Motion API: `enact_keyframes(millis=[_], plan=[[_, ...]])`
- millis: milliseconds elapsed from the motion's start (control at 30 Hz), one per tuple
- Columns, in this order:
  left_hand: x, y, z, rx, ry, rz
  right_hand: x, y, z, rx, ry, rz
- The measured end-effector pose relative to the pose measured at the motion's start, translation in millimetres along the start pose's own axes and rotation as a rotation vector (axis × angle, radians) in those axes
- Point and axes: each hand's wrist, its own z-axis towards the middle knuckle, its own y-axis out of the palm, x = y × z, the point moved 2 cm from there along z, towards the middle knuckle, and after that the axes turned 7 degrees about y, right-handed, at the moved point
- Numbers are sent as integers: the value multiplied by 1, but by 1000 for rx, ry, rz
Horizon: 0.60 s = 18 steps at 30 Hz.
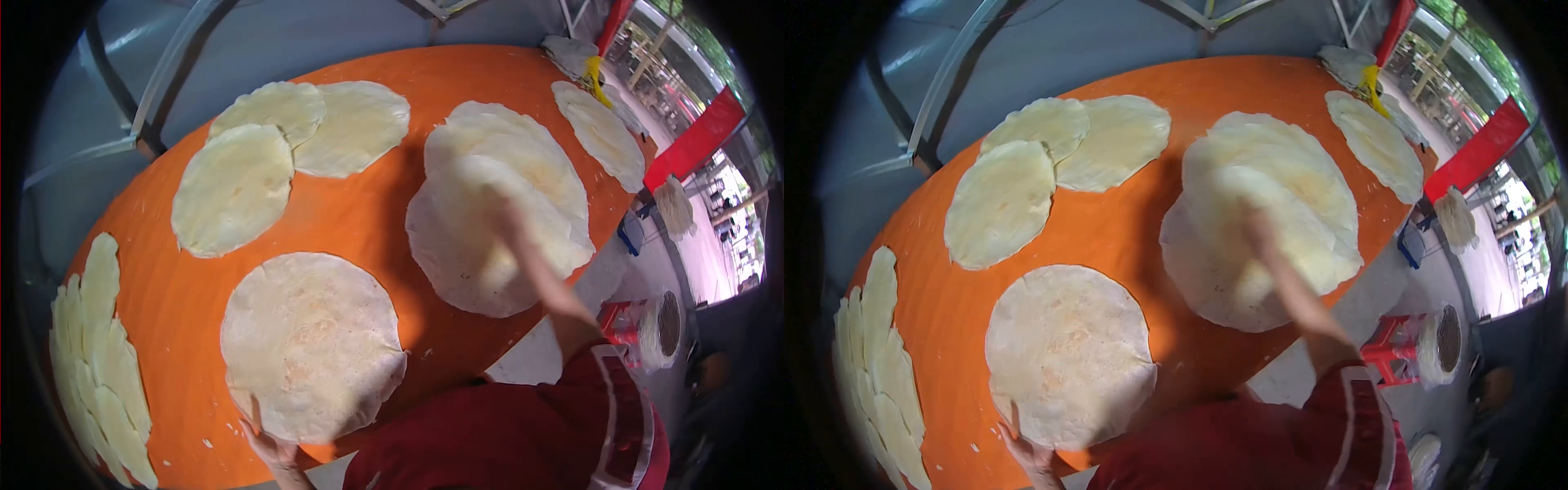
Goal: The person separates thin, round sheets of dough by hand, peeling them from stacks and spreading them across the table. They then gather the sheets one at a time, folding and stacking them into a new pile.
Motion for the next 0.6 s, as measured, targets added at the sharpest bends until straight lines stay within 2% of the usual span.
enact_keyframes(millis=[33, 67, 100, 133, 167, 200, 267, 300, 333, 367, 433, 500, 533, 567, 600], plan=[[-5, 3, -6, 11, 39, -60, 0, -11, -2, 14, 20, -2], [-8, 5, -11, -9, 23, -56, -28, -12, -22, -14, 47, 80], [-10, 5, -14, 37, 69, -76, -81, 7, -116, -37, 69, 163], [-11, 3, -13, 80, 114, -99, -189, 36, -137, -56, 88, 246], [-10, -2, -10, 58, 103, -101, -226, 46, -182, -76, 103, 331], [-5, -8, -6, 38, 135, -164, -223, 41, -204, -99, 115, 420], [0, 1, 0, 9, 171, -224, -232, 20, -187, -158, 127, 607], [-3, 20, -2, -31, 130, -135, -288, 30, -199, -195, 127, 700], [-6, 36, -2, -70, 91, -48, -297, 15, -169, -233, 123, 793], [-9, 46, 1, -76, 98, -48, -279, -10, -131, -274, 117, 885], [-14, 61, 3, -239, 6, 105, -277, -47, -76, -368, 101, 1063], [-19, 46, 10, -295, 37, 120, -195, -102, -38, -484, 81, 1229], [-22, 39, 12, -355, 61, 140, -175, -119, -30, -550, 69, 1310], [-26, 40, 11, -336, 70, 126, -186, -124, -30, -622, 57, 1392], [-30, 38, 11, -317, 94, 124, -177, -191, -35, -226, -309, 1460]])
